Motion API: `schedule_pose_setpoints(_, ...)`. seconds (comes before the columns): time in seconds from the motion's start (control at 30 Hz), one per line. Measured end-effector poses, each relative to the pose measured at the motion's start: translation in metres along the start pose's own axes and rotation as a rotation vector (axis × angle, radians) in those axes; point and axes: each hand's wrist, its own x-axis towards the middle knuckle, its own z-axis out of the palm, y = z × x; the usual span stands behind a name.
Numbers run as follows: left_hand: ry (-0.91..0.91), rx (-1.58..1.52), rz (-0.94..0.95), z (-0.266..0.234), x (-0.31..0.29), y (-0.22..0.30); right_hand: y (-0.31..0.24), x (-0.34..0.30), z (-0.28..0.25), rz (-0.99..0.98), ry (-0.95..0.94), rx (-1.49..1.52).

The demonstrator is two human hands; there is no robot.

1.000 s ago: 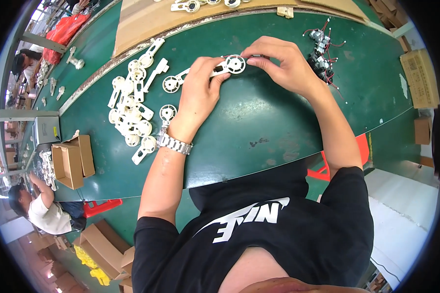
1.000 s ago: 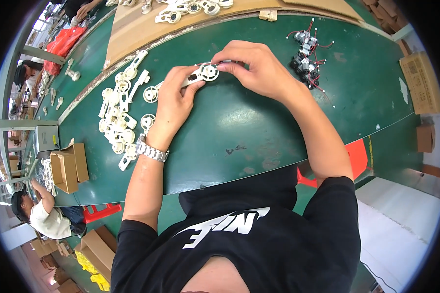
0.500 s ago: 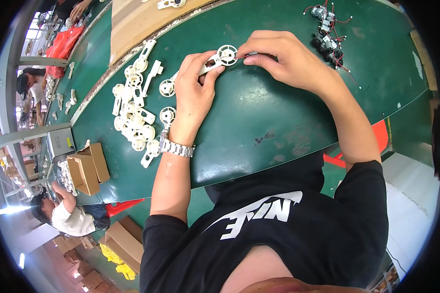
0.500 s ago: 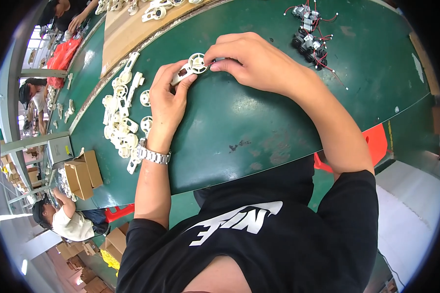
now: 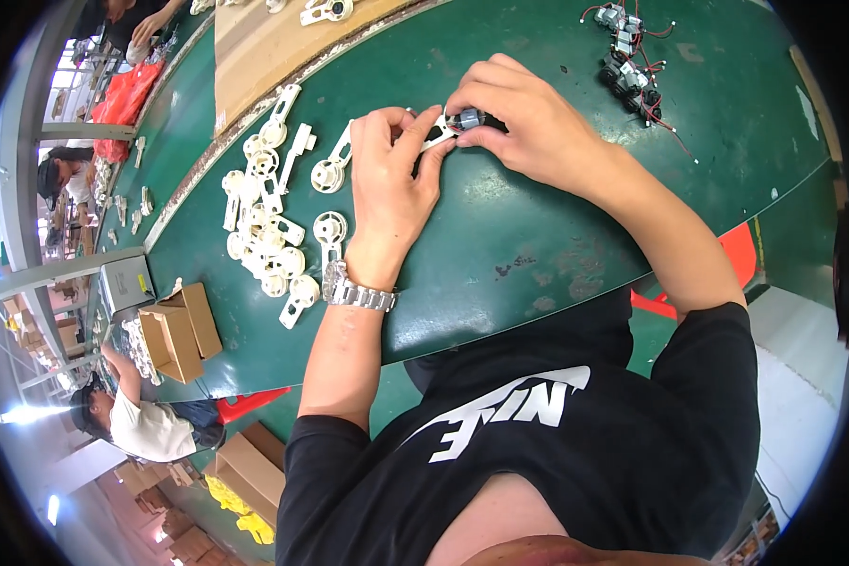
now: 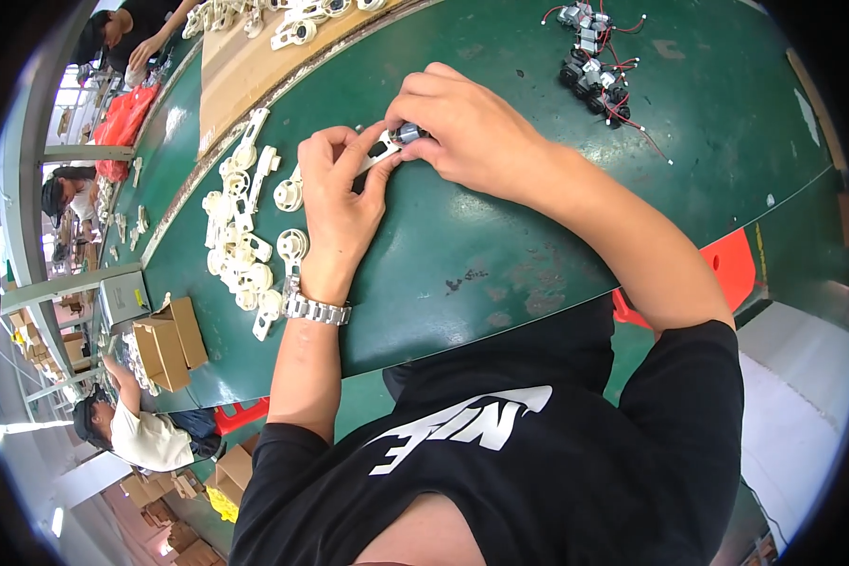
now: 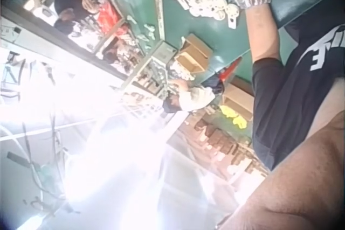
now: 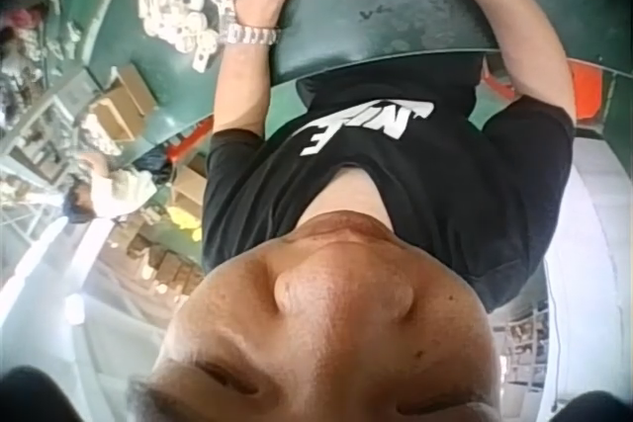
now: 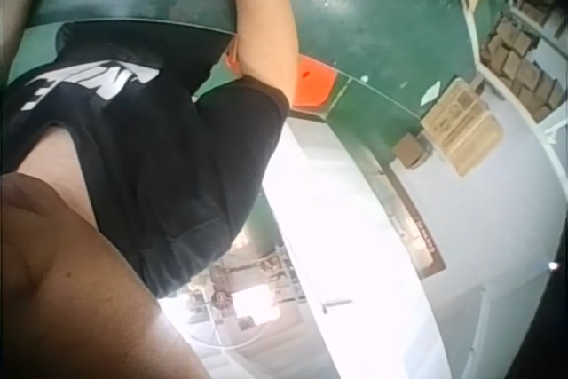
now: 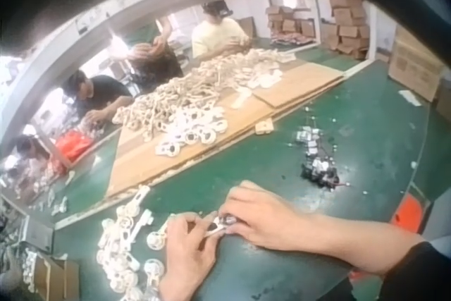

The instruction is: Assembling small electronic components and plastic housings on a production line.

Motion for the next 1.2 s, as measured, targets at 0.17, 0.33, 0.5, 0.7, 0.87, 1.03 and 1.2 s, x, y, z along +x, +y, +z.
schedule_pose_setpoints(0.17,0.023,-0.063,-0.039,0.002,-0.002,0.003,-0.006,0.0,0.014,-0.02,0.207,-0.031)
schedule_pose_setpoints(0.33,0.044,-0.049,-0.061,0.003,-0.004,-0.002,-0.006,-0.002,0.015,0.21,0.022,0.166)
schedule_pose_setpoints(0.5,0.045,-0.068,-0.088,0.002,-0.003,0.0,-0.005,-0.003,0.017,0.294,0.046,0.24)
schedule_pose_setpoints(0.7,0.052,0.0,-0.041,0.003,-0.003,0.002,-0.013,-0.004,0.015,0.291,-0.022,-0.01)
schedule_pose_setpoints(0.87,0.055,0.014,-0.022,0.004,-0.003,0.002,-0.012,-0.007,0.014,0.152,0.068,-0.073)
schedule_pose_setpoints(1.03,0.049,0.006,-0.021,0.004,-0.003,0.003,-0.015,-0.007,0.016,0.158,0.07,-0.078)
schedule_pose_setpoints(1.2,0.065,0.009,-0.004,0.005,-0.003,0.002,-0.014,-0.008,0.017,0.159,0.036,-0.104)
